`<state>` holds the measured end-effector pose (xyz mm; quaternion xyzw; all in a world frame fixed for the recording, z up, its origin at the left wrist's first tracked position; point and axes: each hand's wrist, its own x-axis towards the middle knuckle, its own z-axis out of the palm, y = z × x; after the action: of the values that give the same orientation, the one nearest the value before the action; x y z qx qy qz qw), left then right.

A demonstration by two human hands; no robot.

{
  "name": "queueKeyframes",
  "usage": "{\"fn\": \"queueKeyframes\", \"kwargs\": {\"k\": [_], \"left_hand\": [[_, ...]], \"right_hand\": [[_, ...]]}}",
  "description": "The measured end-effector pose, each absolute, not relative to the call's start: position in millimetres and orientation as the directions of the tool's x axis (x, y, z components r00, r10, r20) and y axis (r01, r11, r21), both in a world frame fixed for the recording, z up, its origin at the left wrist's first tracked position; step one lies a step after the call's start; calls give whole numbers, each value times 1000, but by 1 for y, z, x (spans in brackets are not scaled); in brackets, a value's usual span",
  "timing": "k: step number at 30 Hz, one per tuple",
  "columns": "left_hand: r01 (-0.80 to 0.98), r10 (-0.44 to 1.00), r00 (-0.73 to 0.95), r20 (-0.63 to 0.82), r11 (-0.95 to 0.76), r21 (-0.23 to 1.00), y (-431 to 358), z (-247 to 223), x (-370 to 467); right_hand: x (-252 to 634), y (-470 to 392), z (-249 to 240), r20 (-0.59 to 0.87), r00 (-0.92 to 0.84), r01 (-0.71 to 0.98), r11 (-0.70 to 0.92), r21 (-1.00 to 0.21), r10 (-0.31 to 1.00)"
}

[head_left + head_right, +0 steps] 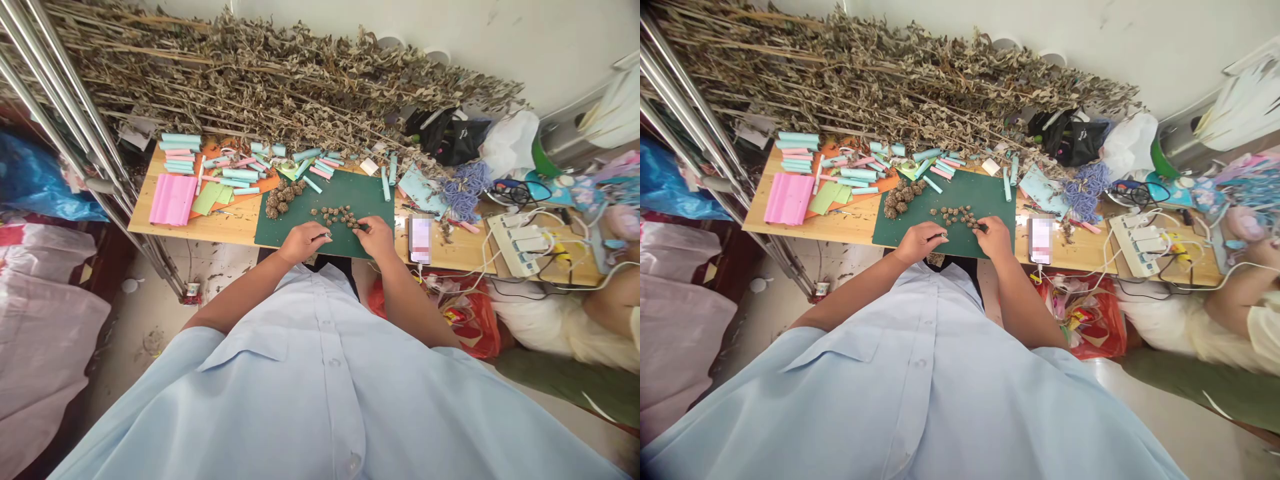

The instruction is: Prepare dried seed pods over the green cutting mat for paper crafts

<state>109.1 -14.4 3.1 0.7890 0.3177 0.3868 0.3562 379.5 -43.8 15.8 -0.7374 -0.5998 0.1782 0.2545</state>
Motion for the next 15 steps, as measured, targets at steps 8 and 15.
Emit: {"fn": "queueKeyframes", "kwargs": {"k": [8,15], "left_hand": [[241,789,494,365,-528,815,-15,4,109],[229,774,511,374,-542,809,-15,3,110]], "right_hand": [[380,-46,17,73,207,787,-121,-605,976],[361,-63,34,-127,275,339,-220,-915,953]]}}
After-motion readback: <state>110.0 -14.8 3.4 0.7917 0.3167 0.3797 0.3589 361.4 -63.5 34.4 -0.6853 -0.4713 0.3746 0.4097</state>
